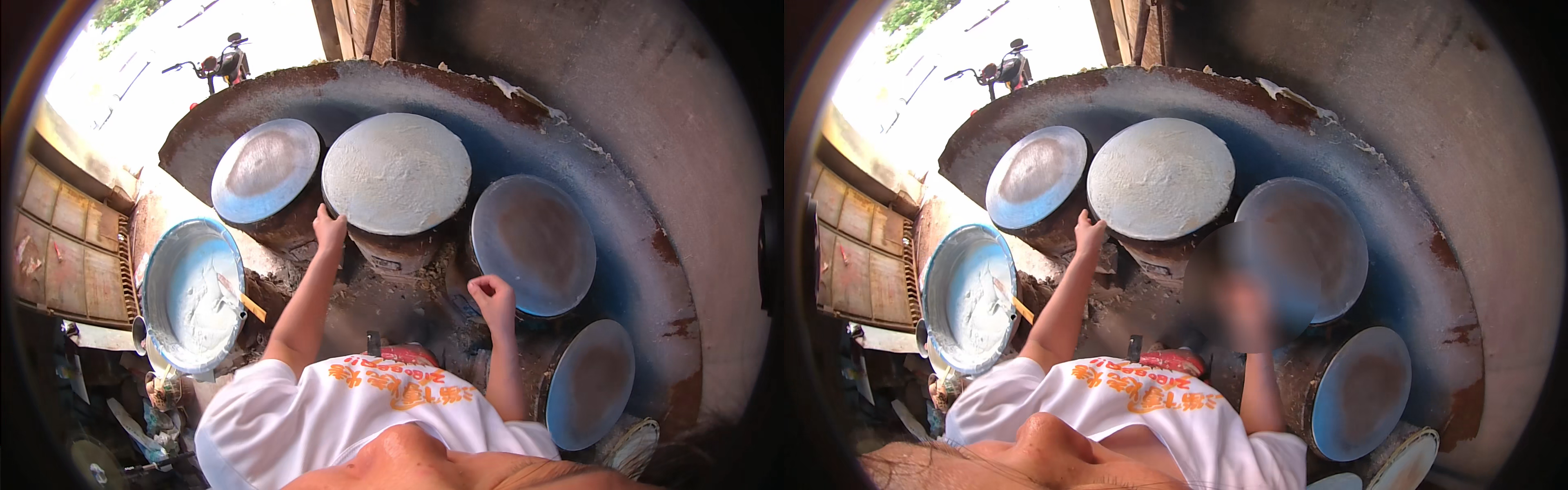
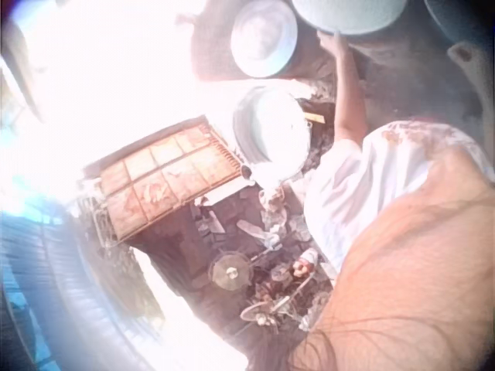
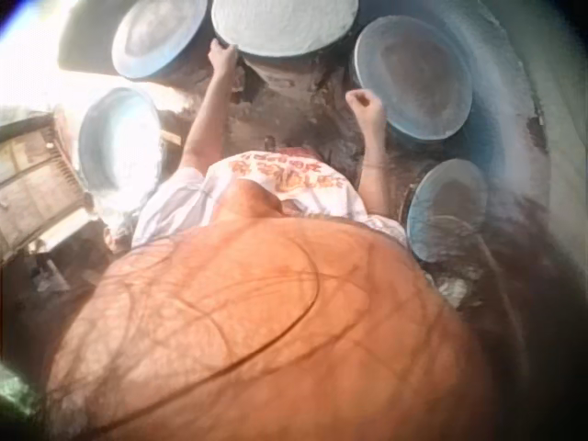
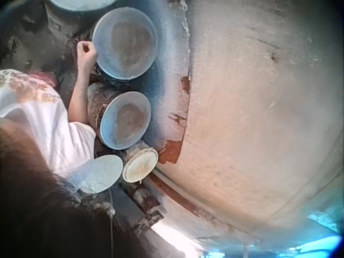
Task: The person prepares thin pancakes by ladling batter onto hot circular pans and spreading it with a wooden stick. They flip the pancakes, stack them on a tray, and occasionally wipe the pans with a cloth.
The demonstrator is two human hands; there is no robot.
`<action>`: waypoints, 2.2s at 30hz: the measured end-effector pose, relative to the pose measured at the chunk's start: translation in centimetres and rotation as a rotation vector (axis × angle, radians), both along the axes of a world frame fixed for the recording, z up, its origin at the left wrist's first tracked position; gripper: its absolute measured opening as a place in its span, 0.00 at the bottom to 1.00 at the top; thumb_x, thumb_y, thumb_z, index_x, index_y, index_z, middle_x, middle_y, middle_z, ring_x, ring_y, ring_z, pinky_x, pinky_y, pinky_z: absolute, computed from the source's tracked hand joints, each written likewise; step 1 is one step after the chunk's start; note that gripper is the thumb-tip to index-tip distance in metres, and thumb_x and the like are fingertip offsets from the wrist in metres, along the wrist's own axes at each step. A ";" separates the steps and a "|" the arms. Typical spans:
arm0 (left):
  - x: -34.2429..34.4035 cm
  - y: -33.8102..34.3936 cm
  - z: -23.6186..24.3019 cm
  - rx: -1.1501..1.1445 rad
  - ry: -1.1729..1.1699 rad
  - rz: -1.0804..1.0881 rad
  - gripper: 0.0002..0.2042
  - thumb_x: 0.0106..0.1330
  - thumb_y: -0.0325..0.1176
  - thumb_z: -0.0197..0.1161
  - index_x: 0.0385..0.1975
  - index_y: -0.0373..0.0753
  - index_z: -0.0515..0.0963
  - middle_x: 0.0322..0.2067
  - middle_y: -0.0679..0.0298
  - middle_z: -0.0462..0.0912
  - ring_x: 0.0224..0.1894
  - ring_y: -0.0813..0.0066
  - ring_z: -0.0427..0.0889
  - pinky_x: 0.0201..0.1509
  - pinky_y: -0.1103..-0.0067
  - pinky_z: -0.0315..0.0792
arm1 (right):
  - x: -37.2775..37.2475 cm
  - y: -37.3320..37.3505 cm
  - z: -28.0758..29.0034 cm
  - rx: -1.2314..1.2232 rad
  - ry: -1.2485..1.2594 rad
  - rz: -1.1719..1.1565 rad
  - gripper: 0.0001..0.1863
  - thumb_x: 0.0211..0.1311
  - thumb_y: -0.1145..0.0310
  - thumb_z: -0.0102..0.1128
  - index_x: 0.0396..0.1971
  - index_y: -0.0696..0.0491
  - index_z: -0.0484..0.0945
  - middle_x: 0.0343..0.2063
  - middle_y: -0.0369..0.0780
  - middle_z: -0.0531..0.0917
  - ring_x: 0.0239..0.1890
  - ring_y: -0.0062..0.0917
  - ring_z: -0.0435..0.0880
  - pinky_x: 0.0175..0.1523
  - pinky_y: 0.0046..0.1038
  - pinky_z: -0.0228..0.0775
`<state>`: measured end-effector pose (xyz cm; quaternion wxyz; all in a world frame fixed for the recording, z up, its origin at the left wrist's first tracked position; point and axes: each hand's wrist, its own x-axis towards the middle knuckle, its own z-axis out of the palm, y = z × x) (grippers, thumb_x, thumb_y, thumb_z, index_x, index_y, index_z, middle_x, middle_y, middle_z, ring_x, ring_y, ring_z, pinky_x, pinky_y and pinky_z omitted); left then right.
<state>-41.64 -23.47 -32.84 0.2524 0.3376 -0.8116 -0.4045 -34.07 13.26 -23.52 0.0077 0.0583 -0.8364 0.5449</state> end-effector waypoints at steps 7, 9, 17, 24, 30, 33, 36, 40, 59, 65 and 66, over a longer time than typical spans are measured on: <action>4.1 -2.8 4.5 -0.139 0.148 -0.307 0.26 0.53 0.20 0.56 0.56 0.36 0.67 0.46 0.57 0.69 0.48 0.65 0.70 0.48 0.76 0.68 | -2.7 -5.9 -0.8 0.078 0.009 0.009 0.06 0.51 0.71 0.66 0.24 0.57 0.79 0.22 0.38 0.81 0.25 0.19 0.79 0.33 0.22 0.70; 2.9 -0.9 6.9 -0.084 0.235 -0.488 0.25 0.55 0.17 0.54 0.56 0.37 0.67 0.47 0.59 0.69 0.48 0.67 0.70 0.48 0.76 0.70 | 0.0 -5.8 -1.4 0.162 0.050 -0.078 0.06 0.49 0.70 0.66 0.23 0.57 0.79 0.21 0.39 0.81 0.24 0.21 0.79 0.32 0.23 0.70; 6.0 4.8 4.6 0.177 0.119 -1.355 0.18 0.62 0.20 0.55 0.54 0.34 0.69 0.52 0.57 0.69 0.46 0.68 0.74 0.48 0.75 0.73 | 21.0 -12.0 -3.1 0.115 -0.240 -0.817 0.18 0.54 0.57 0.61 0.17 0.57 0.74 0.18 0.47 0.77 0.24 0.43 0.77 0.29 0.40 0.66; 17.3 14.7 5.6 0.227 0.081 -2.057 0.19 0.63 0.20 0.52 0.54 0.39 0.70 0.49 0.60 0.70 0.45 0.72 0.75 0.44 0.79 0.72 | 45.2 -19.5 -2.7 0.052 -0.463 -1.837 0.16 0.57 0.57 0.56 0.23 0.56 0.80 0.22 0.48 0.79 0.27 0.44 0.78 0.34 0.38 0.71; 31.7 20.6 7.7 0.256 -0.032 -2.364 0.18 0.64 0.23 0.51 0.54 0.39 0.71 0.48 0.60 0.71 0.45 0.71 0.75 0.44 0.78 0.72 | 68.0 -28.3 -6.2 -0.250 -0.478 -2.452 0.08 0.55 0.67 0.58 0.29 0.55 0.81 0.21 0.38 0.82 0.18 0.21 0.81 0.25 0.25 0.70; 40.4 22.7 6.8 0.244 -0.119 -2.522 0.17 0.63 0.22 0.52 0.53 0.38 0.71 0.47 0.60 0.72 0.44 0.71 0.75 0.44 0.78 0.72 | 82.9 -29.0 -10.4 0.266 -0.742 -2.662 0.08 0.49 0.66 0.61 0.28 0.53 0.81 0.24 0.41 0.83 0.27 0.30 0.84 0.34 0.30 0.73; 48.8 24.2 5.9 0.182 -0.146 -2.597 0.18 0.62 0.21 0.53 0.52 0.38 0.71 0.45 0.61 0.71 0.42 0.72 0.75 0.44 0.78 0.73 | 92.3 -27.0 -11.0 0.095 -1.038 -2.857 0.08 0.49 0.66 0.60 0.30 0.47 0.82 0.32 0.41 0.83 0.40 0.35 0.81 0.44 0.34 0.73; 56.1 26.2 7.8 -0.008 -0.229 -2.801 0.19 0.60 0.21 0.56 0.52 0.38 0.71 0.45 0.60 0.71 0.41 0.72 0.74 0.43 0.77 0.74 | 97.6 -29.9 -11.1 -0.327 -1.563 -2.582 0.22 0.50 0.50 0.60 0.41 0.49 0.79 0.48 0.45 0.77 0.46 0.40 0.78 0.46 0.41 0.73; 77.3 48.7 4.3 -0.768 0.516 -2.621 0.35 0.59 0.35 0.55 0.66 0.39 0.49 0.61 0.44 0.59 0.61 0.48 0.63 0.62 0.63 0.60 | 96.9 -3.7 -8.7 0.148 -0.712 -2.526 0.23 0.55 0.67 0.53 0.50 0.60 0.68 0.42 0.55 0.77 0.49 0.48 0.74 0.53 0.43 0.67; 81.5 60.8 2.7 -0.905 0.313 -2.768 0.30 0.59 0.31 0.54 0.64 0.42 0.55 0.54 0.51 0.70 0.53 0.53 0.72 0.54 0.63 0.68 | 94.4 -1.9 -6.4 0.515 -0.913 -2.581 0.21 0.51 0.67 0.56 0.47 0.55 0.72 0.41 0.49 0.78 0.44 0.45 0.76 0.48 0.42 0.70; 82.3 60.9 1.8 -0.813 0.318 -2.825 0.27 0.59 0.31 0.54 0.61 0.41 0.60 0.51 0.54 0.72 0.51 0.54 0.74 0.51 0.65 0.70 | 95.0 -2.4 -6.4 0.572 -0.941 -2.596 0.20 0.50 0.68 0.56 0.46 0.54 0.73 0.42 0.48 0.77 0.44 0.44 0.77 0.48 0.42 0.71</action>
